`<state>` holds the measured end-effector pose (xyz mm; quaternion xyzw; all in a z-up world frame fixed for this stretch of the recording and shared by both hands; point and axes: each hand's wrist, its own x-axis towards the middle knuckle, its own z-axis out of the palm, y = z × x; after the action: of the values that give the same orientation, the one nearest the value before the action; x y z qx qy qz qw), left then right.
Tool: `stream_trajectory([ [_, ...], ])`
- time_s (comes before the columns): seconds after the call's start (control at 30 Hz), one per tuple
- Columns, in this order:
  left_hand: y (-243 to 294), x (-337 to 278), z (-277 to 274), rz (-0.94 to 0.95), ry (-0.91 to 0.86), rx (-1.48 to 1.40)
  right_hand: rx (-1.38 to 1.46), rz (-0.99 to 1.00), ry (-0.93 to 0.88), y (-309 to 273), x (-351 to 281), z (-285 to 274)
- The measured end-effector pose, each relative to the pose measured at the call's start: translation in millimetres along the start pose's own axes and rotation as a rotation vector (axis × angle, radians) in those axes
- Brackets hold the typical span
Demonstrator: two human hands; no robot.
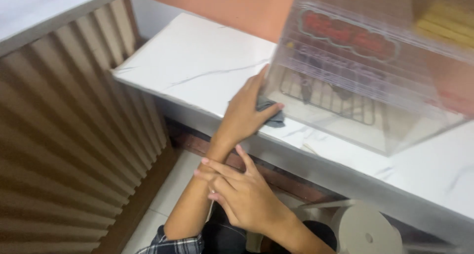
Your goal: Cleaning the surfaces of a food display case and adjusting its components.
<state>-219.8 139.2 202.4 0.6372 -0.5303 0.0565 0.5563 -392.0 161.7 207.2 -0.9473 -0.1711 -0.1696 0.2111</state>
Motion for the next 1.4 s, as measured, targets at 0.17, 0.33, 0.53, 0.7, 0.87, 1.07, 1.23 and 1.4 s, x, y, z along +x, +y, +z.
stream_trajectory([
  [0.17, 6, 5, -3, -0.021, -0.001, 0.015, -0.213, -0.066, -0.019, 4, 5, 7],
  [0.33, 7, 7, -4, -0.053, -0.049, 0.047, -0.11, -0.119, 0.066, 9, -30, -3],
  [0.53, 25, 11, -8, -0.134, -0.059, 0.03, -0.46, 0.322, 0.769, 43, -73, -110],
  [0.7, 29, 15, -8, -0.189, -0.054, 0.043, -0.661, 0.383, 1.017, 41, -84, -178],
  [0.87, 31, 16, -7, -0.297, -0.063, 0.087, -0.817, 0.413, 1.146, 59, -83, -207],
  [1.07, 24, 14, -8, -0.201, -0.038, 0.042, -0.836, 0.399, 1.208, 91, -99, -207],
  [1.23, 29, 15, -8, -0.249, -0.064, 0.038, -0.964, 0.383, 1.242, 109, -110, -206],
  [1.4, 27, 15, -7, -0.267, -0.082, 0.077, -1.039, 0.358, 1.159, 100, -102, -207],
])
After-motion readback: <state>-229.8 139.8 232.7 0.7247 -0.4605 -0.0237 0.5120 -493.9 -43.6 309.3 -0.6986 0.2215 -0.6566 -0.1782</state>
